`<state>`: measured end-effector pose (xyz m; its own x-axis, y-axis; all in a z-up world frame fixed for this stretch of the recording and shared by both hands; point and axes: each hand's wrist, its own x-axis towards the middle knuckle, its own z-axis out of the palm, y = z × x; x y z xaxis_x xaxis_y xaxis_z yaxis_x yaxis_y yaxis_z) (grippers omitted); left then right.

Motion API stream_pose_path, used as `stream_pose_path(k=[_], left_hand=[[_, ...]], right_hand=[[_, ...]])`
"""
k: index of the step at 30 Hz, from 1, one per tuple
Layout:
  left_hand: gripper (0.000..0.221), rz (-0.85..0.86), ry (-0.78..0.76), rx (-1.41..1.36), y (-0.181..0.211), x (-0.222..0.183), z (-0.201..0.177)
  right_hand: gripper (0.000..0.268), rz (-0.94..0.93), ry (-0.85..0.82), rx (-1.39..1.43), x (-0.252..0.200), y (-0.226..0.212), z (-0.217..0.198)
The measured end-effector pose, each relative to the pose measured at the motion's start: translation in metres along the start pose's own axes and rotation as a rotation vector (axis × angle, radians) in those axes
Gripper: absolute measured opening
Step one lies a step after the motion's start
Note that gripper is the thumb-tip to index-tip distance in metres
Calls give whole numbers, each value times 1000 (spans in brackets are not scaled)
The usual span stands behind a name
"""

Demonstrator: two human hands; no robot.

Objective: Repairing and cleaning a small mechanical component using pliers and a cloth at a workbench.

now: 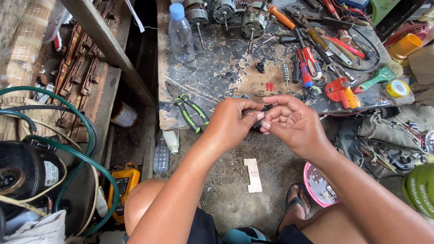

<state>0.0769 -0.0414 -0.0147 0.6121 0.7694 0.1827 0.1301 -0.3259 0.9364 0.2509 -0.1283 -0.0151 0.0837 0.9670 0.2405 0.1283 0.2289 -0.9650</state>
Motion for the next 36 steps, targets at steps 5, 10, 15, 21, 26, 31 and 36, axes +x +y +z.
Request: stream_pose_path(k=[5,10,15,21,26,31,36], left_hand=[[28,-71,13,-149,-19,1,20],[40,-208,10,-494,-34,11,46],[25,-265,135,-669,-36,22,64],[28,-291,215,-882,-21,28,80],[27,-331,226,-968,-22,31,87],[28,-360,245,-1027,-30,30,97],[27,-355,262,-1067,-30,30,99]], right_hand=[[27,19,97,-57,-1,7,-18],[19,40,226,-11,2,25,-38],[18,-51,336,-27,5,30,-50],[20,-113,363,-149,11,36,-54],[18,-143,417,-204,9,33,-52],[17,-164,428,-260,9,32,-49],[14,-172,427,-283,11,32,-46]])
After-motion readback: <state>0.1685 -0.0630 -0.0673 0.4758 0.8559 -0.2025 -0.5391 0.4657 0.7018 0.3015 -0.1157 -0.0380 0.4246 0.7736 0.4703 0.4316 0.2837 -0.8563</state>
